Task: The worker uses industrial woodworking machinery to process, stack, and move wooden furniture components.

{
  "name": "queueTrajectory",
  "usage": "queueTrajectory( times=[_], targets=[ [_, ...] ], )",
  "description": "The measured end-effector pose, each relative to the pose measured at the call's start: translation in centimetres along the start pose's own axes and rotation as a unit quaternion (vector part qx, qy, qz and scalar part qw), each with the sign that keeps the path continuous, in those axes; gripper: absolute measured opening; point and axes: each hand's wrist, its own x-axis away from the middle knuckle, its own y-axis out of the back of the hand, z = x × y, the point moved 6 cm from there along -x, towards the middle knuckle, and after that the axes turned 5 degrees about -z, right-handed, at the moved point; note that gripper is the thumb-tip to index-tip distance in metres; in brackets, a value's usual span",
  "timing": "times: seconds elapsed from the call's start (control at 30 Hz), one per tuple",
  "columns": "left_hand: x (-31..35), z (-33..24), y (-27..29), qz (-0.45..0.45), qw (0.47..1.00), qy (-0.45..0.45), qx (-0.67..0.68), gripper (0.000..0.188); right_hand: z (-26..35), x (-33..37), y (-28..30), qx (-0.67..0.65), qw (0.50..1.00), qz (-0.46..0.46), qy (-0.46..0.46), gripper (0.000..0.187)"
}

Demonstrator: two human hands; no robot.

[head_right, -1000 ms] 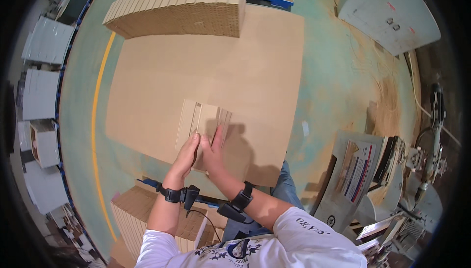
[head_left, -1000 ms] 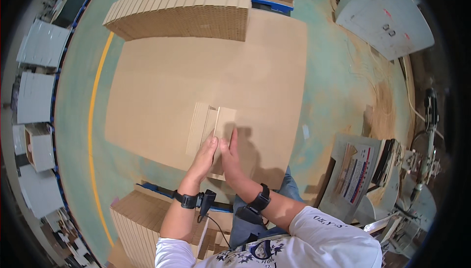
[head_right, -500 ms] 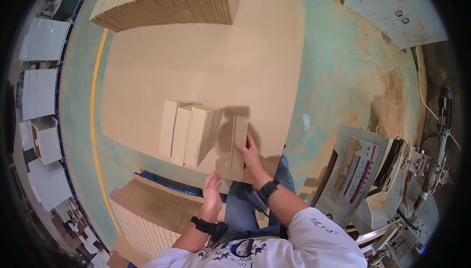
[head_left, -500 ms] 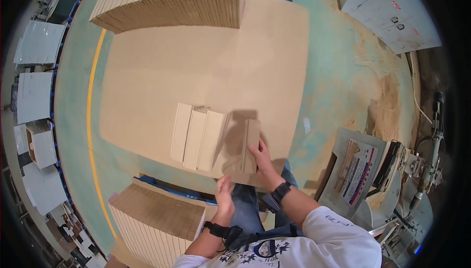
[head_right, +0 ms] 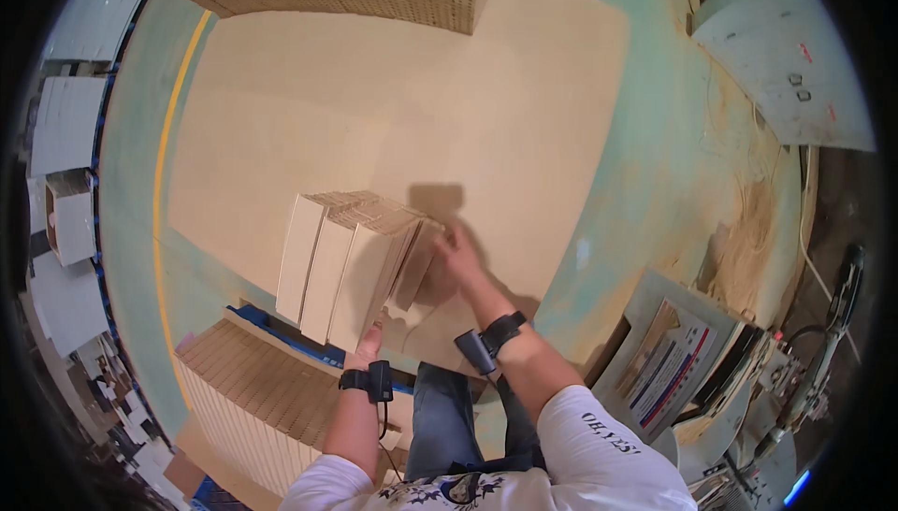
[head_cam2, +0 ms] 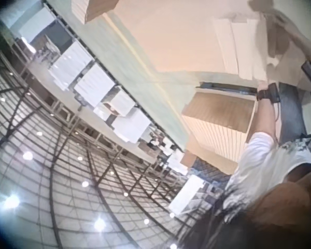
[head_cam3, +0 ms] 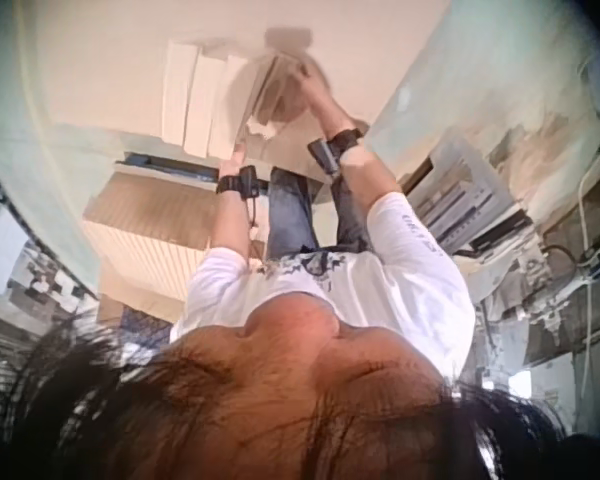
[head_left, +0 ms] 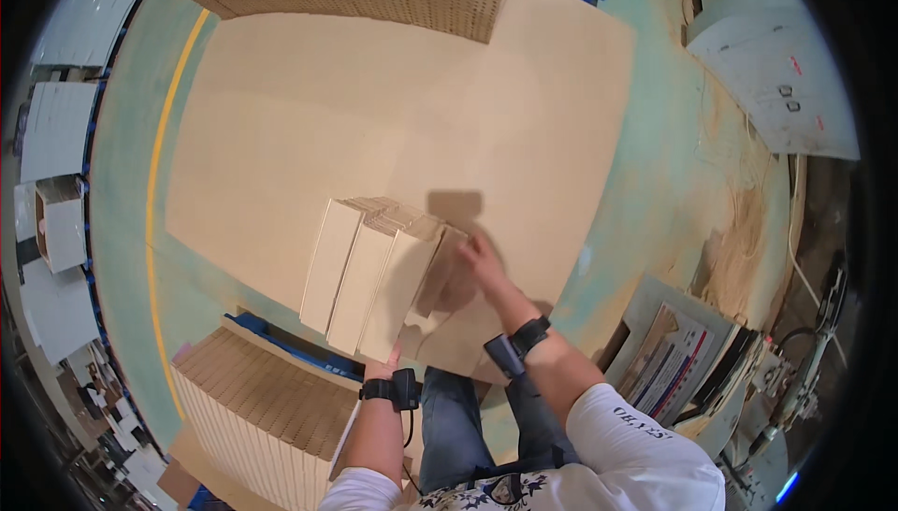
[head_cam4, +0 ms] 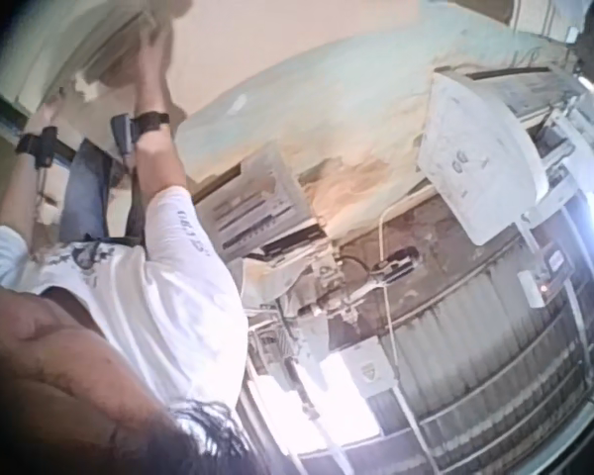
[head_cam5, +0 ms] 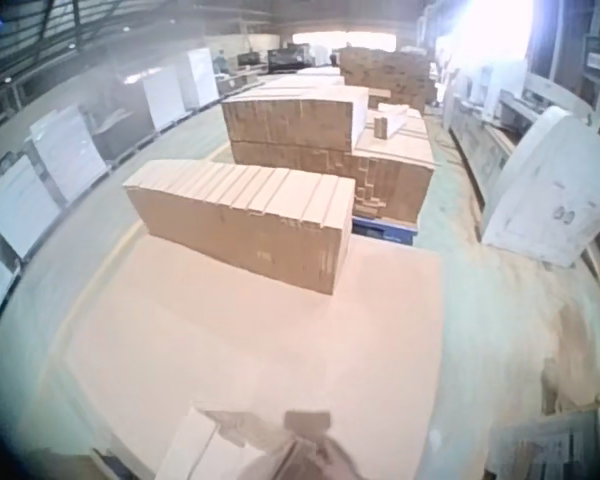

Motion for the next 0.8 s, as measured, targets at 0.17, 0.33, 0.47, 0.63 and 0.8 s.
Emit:
queueTrajectory(
  times=[0.17, 0.33, 0.47, 0.63, 0.8],
  targets=[
    [-2.2, 3.0, -2.6, -0.079, 0.996, 0.016, 0.048, 0.047, 10.3, -7.6, -0.4, 0.154, 0.985, 0.027, 0.075, 0.060],
    [-1.0, 4.3, -4.0, -0.123, 0.990, 0.015, 0.074, 0.049, 10.9, -5.1, -9.3, 0.300, 0.865, 0.391, -0.092, 0.065],
    [-0.7, 4.8, -5.0, -0.132, 0.987, 0.012, 0.092, 0.051, 9.0, -6.8, -10.0, 0.306, 0.861, 0.402, -0.050, 0.066],
    [-0.4, 4.6, -5.8, -0.145, 0.984, 0.006, 0.103, 0.053, 10.3, -5.2, -10.1, 0.300, 0.863, 0.387, -0.127, 0.055],
    [0.6, 3.2, -8.8, -0.151, 0.982, -0.008, 0.110, 0.055, 9.0, -6.1, -10.3, 0.224, 0.903, 0.360, -0.065, 0.054]
  ],
)
